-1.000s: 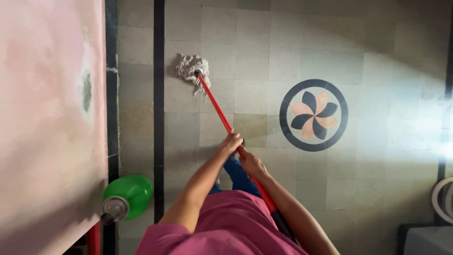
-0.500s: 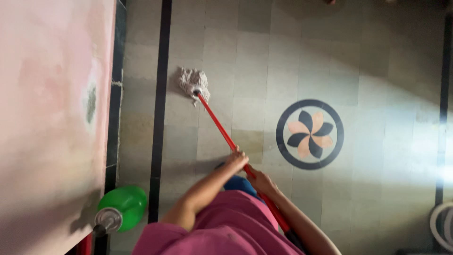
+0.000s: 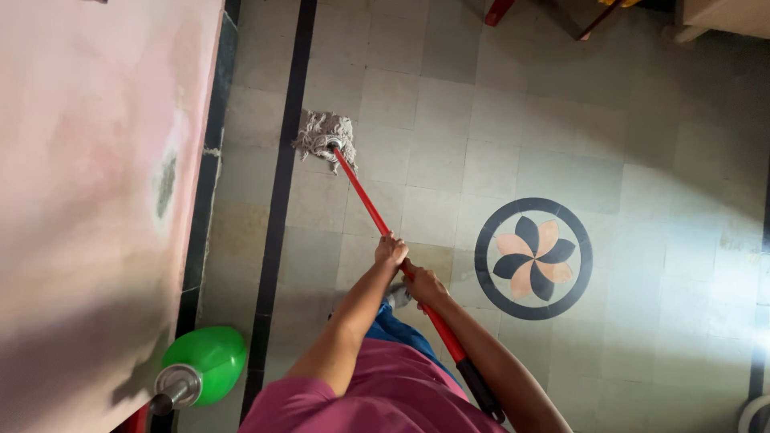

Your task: The person mops a tiled floor using a string mop, moving the mop head back and forth across the floor surface and into a corner by a doorway.

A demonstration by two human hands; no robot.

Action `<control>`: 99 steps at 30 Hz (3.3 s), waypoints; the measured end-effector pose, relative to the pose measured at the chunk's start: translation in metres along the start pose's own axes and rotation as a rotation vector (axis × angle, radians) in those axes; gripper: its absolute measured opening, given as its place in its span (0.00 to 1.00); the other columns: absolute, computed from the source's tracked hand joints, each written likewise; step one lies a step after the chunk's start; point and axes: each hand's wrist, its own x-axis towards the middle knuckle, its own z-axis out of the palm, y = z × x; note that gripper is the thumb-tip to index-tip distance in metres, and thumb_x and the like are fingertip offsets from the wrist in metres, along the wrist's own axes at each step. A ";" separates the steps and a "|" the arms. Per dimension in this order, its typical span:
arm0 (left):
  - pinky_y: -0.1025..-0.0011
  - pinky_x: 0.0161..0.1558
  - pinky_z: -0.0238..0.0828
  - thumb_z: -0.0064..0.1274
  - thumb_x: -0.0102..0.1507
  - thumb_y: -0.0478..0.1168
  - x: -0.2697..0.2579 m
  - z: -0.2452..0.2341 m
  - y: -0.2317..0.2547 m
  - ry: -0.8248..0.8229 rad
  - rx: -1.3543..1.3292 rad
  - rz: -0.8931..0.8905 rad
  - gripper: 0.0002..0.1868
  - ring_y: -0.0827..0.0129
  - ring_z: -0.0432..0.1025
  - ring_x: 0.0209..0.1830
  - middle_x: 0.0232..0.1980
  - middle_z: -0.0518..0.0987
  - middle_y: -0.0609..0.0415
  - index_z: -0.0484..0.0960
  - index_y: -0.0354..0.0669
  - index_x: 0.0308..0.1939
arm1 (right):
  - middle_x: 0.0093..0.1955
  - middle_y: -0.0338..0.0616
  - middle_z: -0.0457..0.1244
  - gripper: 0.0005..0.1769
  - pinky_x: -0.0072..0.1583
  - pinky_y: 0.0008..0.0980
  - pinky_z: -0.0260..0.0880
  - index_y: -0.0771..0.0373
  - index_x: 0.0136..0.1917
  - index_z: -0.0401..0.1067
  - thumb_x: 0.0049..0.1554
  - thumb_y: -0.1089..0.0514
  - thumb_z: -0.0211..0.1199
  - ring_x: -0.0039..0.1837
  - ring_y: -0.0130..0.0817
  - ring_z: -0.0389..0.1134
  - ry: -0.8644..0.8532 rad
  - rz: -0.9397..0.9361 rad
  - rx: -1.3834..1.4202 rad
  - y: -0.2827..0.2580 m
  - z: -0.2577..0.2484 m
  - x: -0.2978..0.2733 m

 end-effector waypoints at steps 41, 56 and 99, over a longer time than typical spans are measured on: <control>0.57 0.66 0.65 0.53 0.65 0.43 -0.021 -0.069 -0.191 -0.042 -0.169 -0.210 0.14 0.58 0.62 0.74 0.65 0.77 0.60 0.85 0.51 0.55 | 0.39 0.51 0.71 0.32 0.43 0.40 0.76 0.45 0.78 0.61 0.62 0.48 0.55 0.32 0.39 0.73 -0.088 -0.129 -0.300 -0.170 0.039 0.103; 0.47 0.64 0.55 0.71 0.52 0.61 -0.039 -0.078 -0.171 -0.158 -0.122 -0.136 0.32 0.51 0.61 0.70 0.59 0.78 0.60 0.83 0.53 0.55 | 0.43 0.46 0.72 0.25 0.47 0.40 0.77 0.52 0.71 0.71 0.62 0.46 0.61 0.39 0.36 0.75 -0.229 -0.202 -0.335 -0.144 0.015 0.100; 0.50 0.70 0.60 0.59 0.59 0.38 0.037 -0.125 -0.253 0.108 -0.345 -0.125 0.07 0.41 0.60 0.71 0.57 0.78 0.49 0.85 0.50 0.42 | 0.28 0.42 0.64 0.25 0.30 0.32 0.67 0.50 0.73 0.67 0.63 0.50 0.58 0.26 0.31 0.64 -0.193 -0.186 -0.068 -0.186 -0.036 0.169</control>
